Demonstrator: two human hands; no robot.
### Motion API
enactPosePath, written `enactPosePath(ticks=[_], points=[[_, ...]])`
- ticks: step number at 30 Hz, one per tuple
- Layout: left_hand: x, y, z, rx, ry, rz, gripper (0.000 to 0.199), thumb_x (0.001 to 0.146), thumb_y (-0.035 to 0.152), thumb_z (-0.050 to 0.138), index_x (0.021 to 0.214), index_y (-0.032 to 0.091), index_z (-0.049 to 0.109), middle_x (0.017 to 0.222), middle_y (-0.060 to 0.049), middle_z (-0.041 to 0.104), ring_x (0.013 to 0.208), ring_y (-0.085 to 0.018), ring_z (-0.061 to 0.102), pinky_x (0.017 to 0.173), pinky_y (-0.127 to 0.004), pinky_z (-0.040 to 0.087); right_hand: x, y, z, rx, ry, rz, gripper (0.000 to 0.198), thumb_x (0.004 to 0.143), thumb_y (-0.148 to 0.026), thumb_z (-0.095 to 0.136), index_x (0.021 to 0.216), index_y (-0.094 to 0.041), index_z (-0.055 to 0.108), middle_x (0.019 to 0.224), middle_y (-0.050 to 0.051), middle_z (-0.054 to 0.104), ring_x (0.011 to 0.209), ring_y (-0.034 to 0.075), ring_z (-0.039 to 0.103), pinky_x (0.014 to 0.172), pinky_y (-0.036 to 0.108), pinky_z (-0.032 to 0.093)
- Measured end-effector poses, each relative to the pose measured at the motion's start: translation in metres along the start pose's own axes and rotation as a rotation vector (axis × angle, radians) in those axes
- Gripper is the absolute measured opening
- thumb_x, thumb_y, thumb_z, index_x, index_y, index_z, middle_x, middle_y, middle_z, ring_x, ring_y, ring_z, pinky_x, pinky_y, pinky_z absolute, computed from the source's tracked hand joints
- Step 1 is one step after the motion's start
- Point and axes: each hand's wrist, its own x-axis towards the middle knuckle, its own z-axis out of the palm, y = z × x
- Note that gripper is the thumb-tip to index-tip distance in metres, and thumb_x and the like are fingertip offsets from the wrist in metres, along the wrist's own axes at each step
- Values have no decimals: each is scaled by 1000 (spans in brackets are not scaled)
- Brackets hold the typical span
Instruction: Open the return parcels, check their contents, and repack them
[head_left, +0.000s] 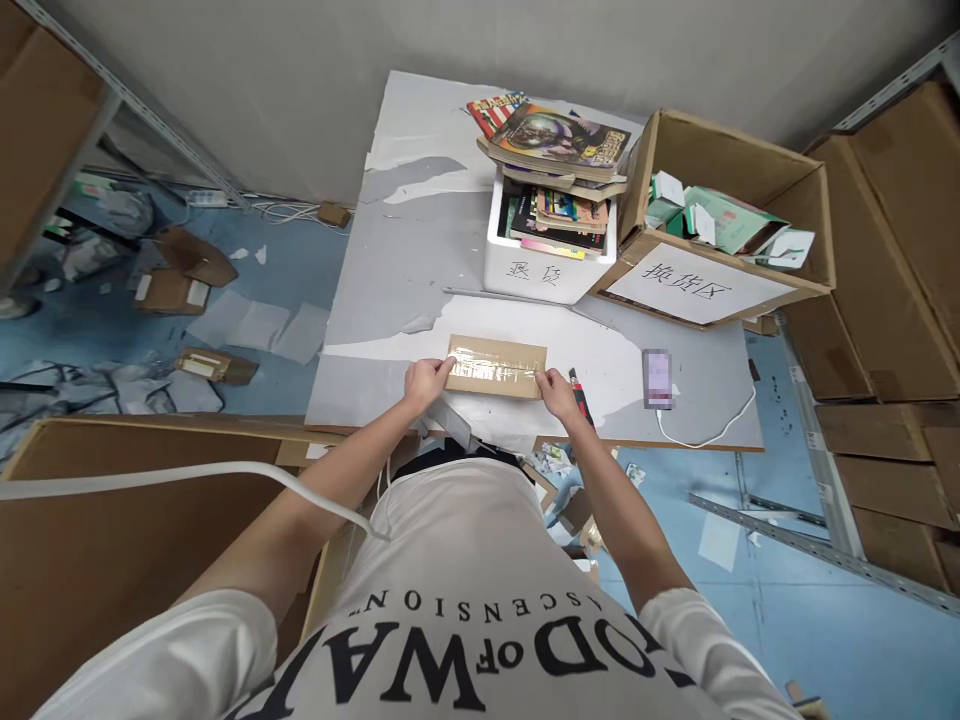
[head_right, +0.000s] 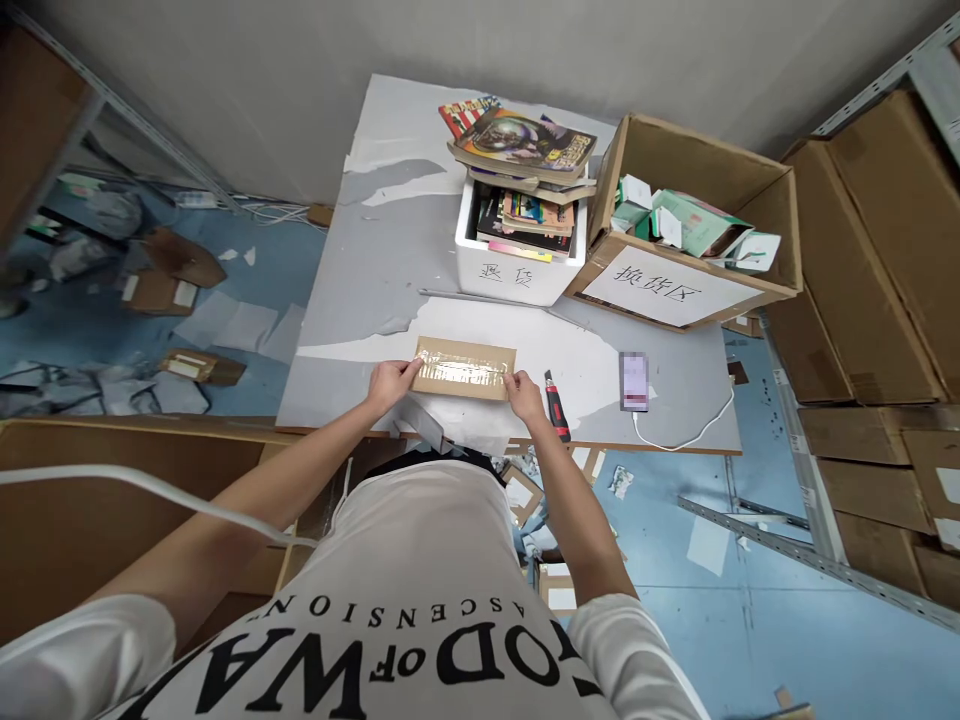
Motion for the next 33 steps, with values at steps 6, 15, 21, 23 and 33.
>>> enactPosePath(ticks=[6,15,21,23,33], points=[[2,-1,3,-42,-20,-31,52,87,59,42,73,18,72,69,-10,70,76,-25,65,68,-30,43,11,9,5,86,-52,116,38,82,-62,46,76,-24,47,81,2,62,73,18,56,66,31,48],[-30,24,27,39,-168,894,32,93,28,43,121,20,58,127,-13,58,128,-24,46,108,-45,36,10,5,6,91,-101,168,40,82,-64,44,81,-24,46,78,3,58,74,19,55,62,33,50],[-16,26,49,191,-169,980,33,92,12,38,114,19,61,114,-13,64,112,-23,54,96,-42,43,7,27,-3,71,-49,89,38,88,-58,35,92,-23,51,93,5,61,85,20,58,80,38,49],[-16,23,52,176,-157,978,33,92,11,38,113,19,62,113,-13,64,110,-22,55,95,-40,44,1,48,-10,-61,104,139,36,88,-54,38,97,-22,52,103,10,60,98,25,57,88,44,45],[-21,29,48,196,-137,993,25,90,19,44,108,18,62,109,-13,63,106,-24,55,91,-40,42,-24,114,-31,-288,39,285,56,77,-31,53,129,-16,40,114,18,57,105,31,58,90,45,44]])
